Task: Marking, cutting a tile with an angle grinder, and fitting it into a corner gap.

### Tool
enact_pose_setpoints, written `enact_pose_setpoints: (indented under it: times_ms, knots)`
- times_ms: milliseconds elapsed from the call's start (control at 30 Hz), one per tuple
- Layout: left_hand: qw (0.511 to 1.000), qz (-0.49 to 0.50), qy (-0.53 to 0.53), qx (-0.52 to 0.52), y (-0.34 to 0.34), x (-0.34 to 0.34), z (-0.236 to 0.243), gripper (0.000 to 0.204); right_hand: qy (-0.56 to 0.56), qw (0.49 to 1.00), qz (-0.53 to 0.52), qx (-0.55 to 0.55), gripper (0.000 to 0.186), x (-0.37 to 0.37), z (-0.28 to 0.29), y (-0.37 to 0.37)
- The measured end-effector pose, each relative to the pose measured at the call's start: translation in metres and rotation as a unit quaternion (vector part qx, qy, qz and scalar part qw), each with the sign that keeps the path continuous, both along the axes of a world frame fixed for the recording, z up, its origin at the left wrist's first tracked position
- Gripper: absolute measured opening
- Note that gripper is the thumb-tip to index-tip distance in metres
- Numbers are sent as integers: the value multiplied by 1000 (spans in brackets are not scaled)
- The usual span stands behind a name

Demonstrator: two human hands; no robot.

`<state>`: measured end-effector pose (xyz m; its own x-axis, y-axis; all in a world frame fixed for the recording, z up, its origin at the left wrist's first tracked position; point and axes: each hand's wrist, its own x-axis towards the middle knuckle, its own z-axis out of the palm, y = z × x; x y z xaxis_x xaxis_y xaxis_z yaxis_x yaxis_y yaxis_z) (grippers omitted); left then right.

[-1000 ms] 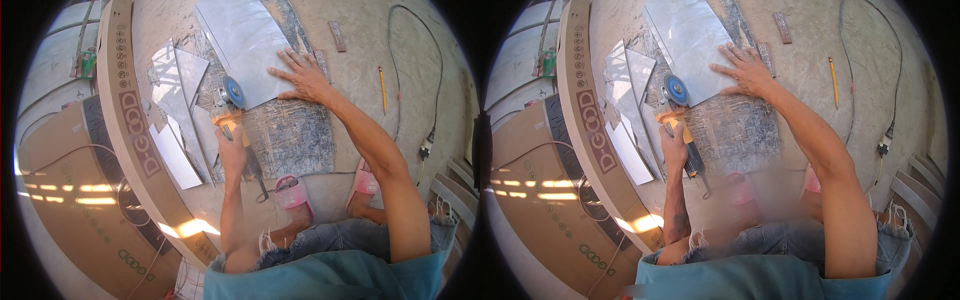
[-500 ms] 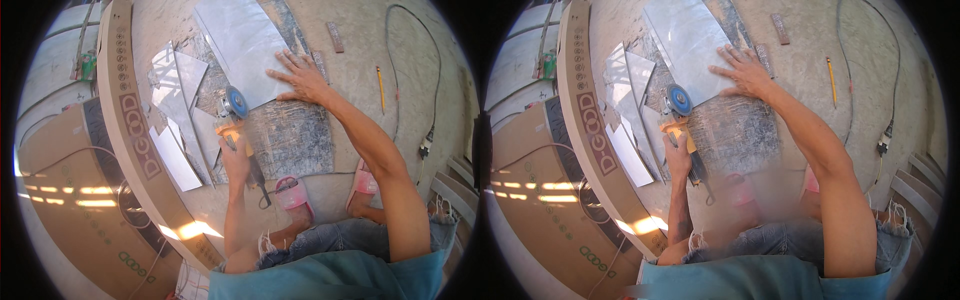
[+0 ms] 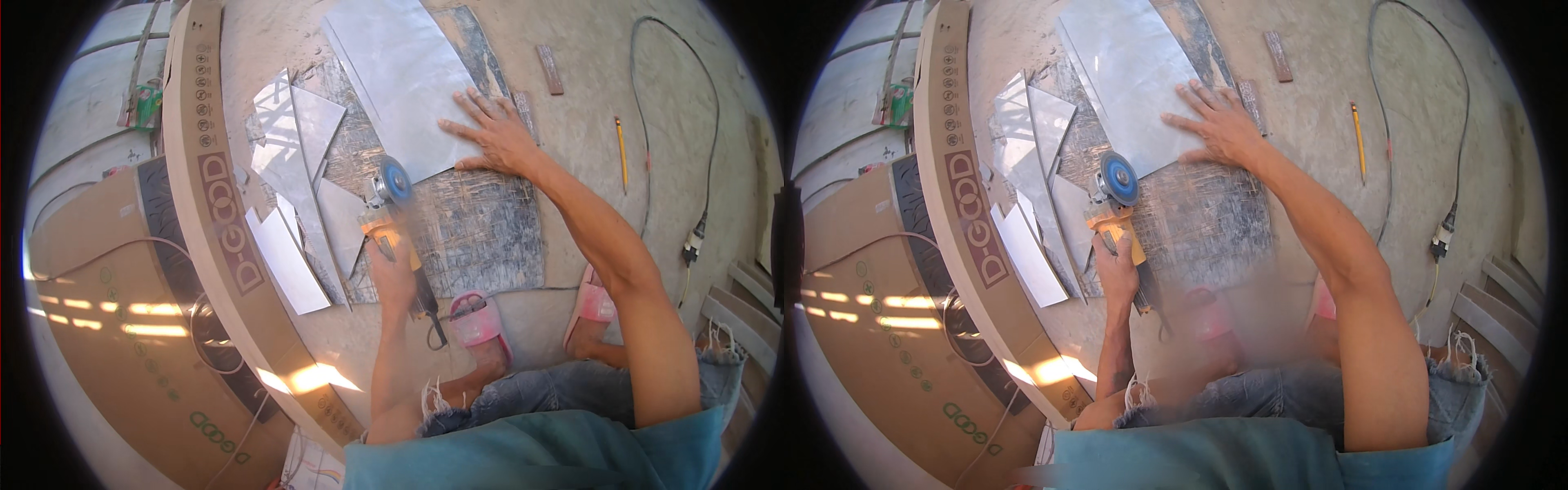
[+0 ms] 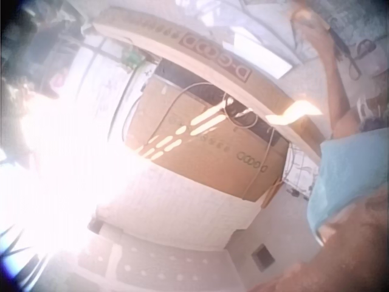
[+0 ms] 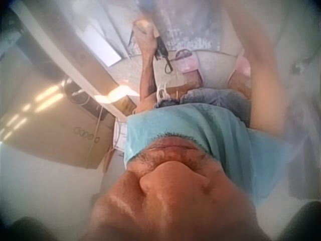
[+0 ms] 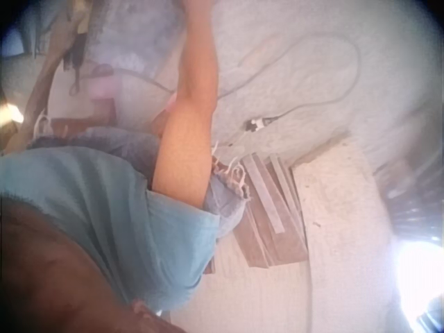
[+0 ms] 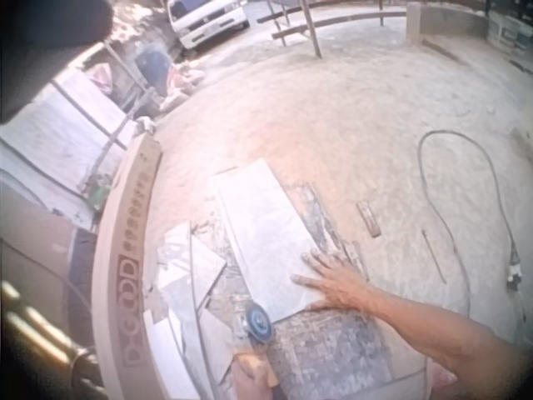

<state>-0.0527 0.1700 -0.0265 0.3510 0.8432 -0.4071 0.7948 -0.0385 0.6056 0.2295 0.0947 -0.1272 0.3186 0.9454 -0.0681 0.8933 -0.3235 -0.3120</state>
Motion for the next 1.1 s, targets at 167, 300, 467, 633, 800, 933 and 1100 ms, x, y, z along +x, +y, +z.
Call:
enact_pose_setpoints:
  times_ms: [167,300,467,633,800,933,1100]
  knots:
    - [996,37,-73,-26,-6,-22,5,48,-3,999,8,-36,87,-3,3,3]
    - [993,73,-96,-19,-12,-25,28,49,-13,999,-11,-29,94,-3,0,1]
    - [996,57,-61,-44,-5,-18,31,50,-20,999,-5,-39,97,-5,8,5]
    - [996,34,-73,-42,-5,-15,22,53,-40,999,-16,-12,98,-5,0,2]
    - [995,52,-68,-50,-6,-13,15,54,-23,999,-19,-17,95,-4,0,2]
    - [997,38,-63,-40,-6,-15,13,52,-20,999,-23,-8,95,-4,-1,2]
    - [996,45,-54,-53,-9,-11,15,47,-22,999,-19,-13,96,-3,-2,1]
